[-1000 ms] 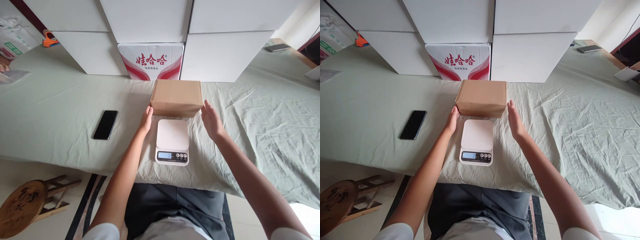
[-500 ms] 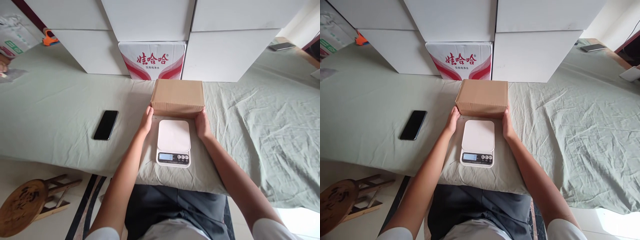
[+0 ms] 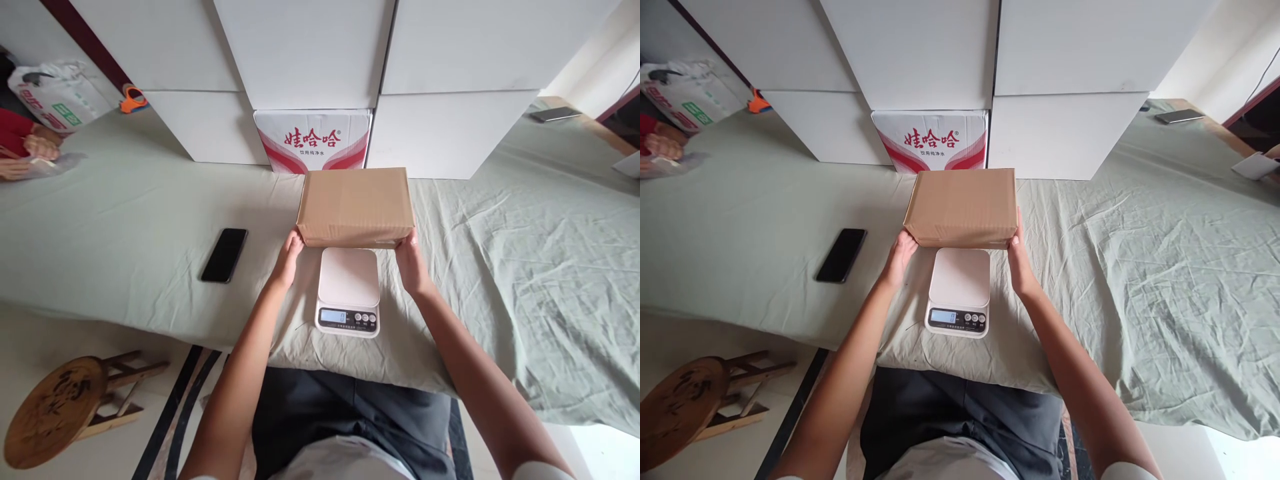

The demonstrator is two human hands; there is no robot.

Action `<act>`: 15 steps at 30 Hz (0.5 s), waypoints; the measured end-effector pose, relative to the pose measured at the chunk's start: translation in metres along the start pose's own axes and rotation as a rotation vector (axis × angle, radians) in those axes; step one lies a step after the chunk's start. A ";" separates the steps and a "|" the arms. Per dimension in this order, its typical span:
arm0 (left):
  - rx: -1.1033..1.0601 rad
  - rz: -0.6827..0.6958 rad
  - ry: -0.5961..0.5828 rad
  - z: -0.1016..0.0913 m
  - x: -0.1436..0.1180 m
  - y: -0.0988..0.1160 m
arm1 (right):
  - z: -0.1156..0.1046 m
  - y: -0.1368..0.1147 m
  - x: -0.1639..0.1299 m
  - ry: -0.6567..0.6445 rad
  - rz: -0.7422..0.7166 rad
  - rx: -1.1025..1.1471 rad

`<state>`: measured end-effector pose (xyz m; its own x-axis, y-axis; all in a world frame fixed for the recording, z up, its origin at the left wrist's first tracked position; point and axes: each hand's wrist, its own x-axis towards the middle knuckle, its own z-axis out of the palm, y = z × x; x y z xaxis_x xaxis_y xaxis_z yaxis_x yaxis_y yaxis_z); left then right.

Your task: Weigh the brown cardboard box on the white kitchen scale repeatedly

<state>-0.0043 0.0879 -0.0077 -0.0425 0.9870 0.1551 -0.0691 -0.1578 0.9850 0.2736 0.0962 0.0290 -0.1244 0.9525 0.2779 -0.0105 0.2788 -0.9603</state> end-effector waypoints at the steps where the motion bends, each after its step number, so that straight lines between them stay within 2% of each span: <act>1: 0.004 0.024 -0.010 0.000 -0.007 0.009 | 0.000 -0.007 -0.005 0.004 -0.024 0.020; 4: 0.040 0.070 -0.025 -0.001 -0.033 0.034 | -0.001 -0.024 -0.026 0.002 -0.041 0.058; 7: 0.067 0.050 -0.046 0.001 -0.061 0.047 | 0.000 -0.033 -0.050 0.008 -0.019 0.119; 11: 0.068 -0.005 -0.029 0.001 -0.094 0.046 | 0.003 -0.034 -0.079 0.037 0.038 0.182; 15: 0.059 -0.048 -0.003 0.002 -0.111 0.037 | 0.003 -0.028 -0.099 0.075 0.073 0.138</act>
<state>-0.0005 -0.0278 0.0119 -0.0370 0.9935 0.1077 -0.0120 -0.1082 0.9941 0.2832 -0.0062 0.0278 -0.0557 0.9774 0.2037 -0.1412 0.1943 -0.9707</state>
